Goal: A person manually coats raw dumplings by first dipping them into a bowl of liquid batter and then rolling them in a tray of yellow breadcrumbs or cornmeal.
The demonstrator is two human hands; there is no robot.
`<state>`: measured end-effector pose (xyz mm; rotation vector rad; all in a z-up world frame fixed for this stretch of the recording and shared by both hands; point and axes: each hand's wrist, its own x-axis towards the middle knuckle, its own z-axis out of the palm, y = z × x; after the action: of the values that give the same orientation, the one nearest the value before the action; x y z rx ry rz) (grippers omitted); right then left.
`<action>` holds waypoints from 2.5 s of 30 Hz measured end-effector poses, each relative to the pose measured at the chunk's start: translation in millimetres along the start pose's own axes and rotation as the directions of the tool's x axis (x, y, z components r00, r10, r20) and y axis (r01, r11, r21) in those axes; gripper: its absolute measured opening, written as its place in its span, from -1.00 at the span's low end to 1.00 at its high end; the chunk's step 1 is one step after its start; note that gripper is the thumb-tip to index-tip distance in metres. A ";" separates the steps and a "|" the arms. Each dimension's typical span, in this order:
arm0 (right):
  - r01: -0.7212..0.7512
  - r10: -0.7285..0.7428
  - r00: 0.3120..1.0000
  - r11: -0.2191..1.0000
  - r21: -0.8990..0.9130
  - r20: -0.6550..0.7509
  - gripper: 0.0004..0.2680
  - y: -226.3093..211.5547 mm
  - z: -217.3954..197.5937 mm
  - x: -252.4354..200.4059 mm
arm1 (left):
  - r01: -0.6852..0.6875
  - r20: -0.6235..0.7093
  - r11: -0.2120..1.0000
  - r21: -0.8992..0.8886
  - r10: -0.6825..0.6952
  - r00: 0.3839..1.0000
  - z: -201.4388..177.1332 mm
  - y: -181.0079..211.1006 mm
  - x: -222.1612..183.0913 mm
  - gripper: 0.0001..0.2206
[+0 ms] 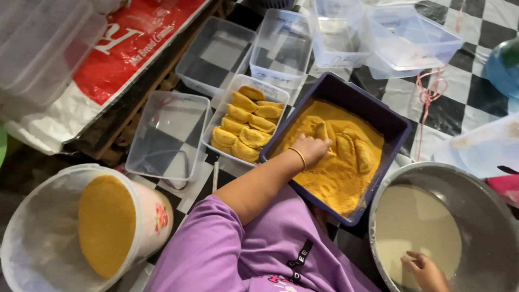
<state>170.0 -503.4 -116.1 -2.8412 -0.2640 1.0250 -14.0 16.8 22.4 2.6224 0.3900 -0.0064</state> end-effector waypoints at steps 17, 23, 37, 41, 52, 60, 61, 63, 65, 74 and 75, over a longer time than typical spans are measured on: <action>-0.007 0.006 1.000 0.986 0.169 0.005 -0.67 39.0 30.1 39.8 | 0.342 0.215 0.933 -0.109 -0.314 0.925 -51.5 -233.2 6.1 -0.63; -0.070 0.080 0.996 0.978 0.194 -0.042 -0.71 30.3 26.0 21.3 | 0.430 0.469 0.902 -0.042 -0.362 0.806 -79.7 -182.1 4.7 -0.51; -0.071 0.071 0.997 0.997 -0.002 0.030 -0.64 -25.1 -13.2 -24.8 | 0.199 -0.325 0.965 -0.171 -0.246 0.913 -56.6 -129.9 34.5 -0.80; -0.102 0.102 0.995 0.995 0.003 0.010 -0.66 -39.0 -15.5 -33.1 | 0.378 0.145 0.813 -0.443 -0.351 0.925 -27.8 -54.1 57.8 -0.71; -0.051 0.052 0.998 0.998 0.045 -0.024 -0.65 -12.6 -11.6 -22.0 | 0.110 -0.014 0.754 -0.648 -0.156 0.988 52.8 -33.4 54.5 -0.79; -0.060 0.061 0.998 0.993 0.101 -0.007 -0.67 -47.8 -23.0 -47.1 | -0.002 -0.096 0.754 -0.657 -0.081 0.992 39.1 -16.2 39.7 -0.56; -0.067 0.069 0.998 0.993 0.100 -0.012 -0.67 -41.3 -20.2 -43.7 | -0.062 -0.126 0.768 -0.638 -0.025 0.992 21.2 -5.0 34.1 -0.59; -0.078 0.081 0.997 0.992 0.097 -0.017 -0.66 -29.9 -16.1 -38.8 | -0.283 -0.288 0.915 -0.289 0.199 0.937 -2.5 -2.5 24.2 -0.73; -0.078 0.079 0.997 0.993 0.088 -0.014 -0.66 -22.4 -10.3 -31.2 | -0.420 -0.339 0.899 0.126 0.437 0.833 -14.1 -10.0 17.6 -0.86; -0.067 0.066 0.997 0.998 0.011 0.034 -0.65 -26.2 -9.3 -26.2 | -0.255 -0.514 0.586 -0.769 -0.331 0.791 -58.3 -118.2 -4.9 -0.66; -0.064 0.063 0.997 0.997 0.036 0.037 -0.64 -25.5 -9.3 -26.2 | -0.113 -0.476 0.635 -0.764 -0.437 0.764 -63.9 -136.3 -7.8 -0.65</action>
<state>152.9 -484.0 -88.6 -2.8167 -0.1570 1.0822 -63.1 159.2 15.9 1.6383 0.6932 0.8282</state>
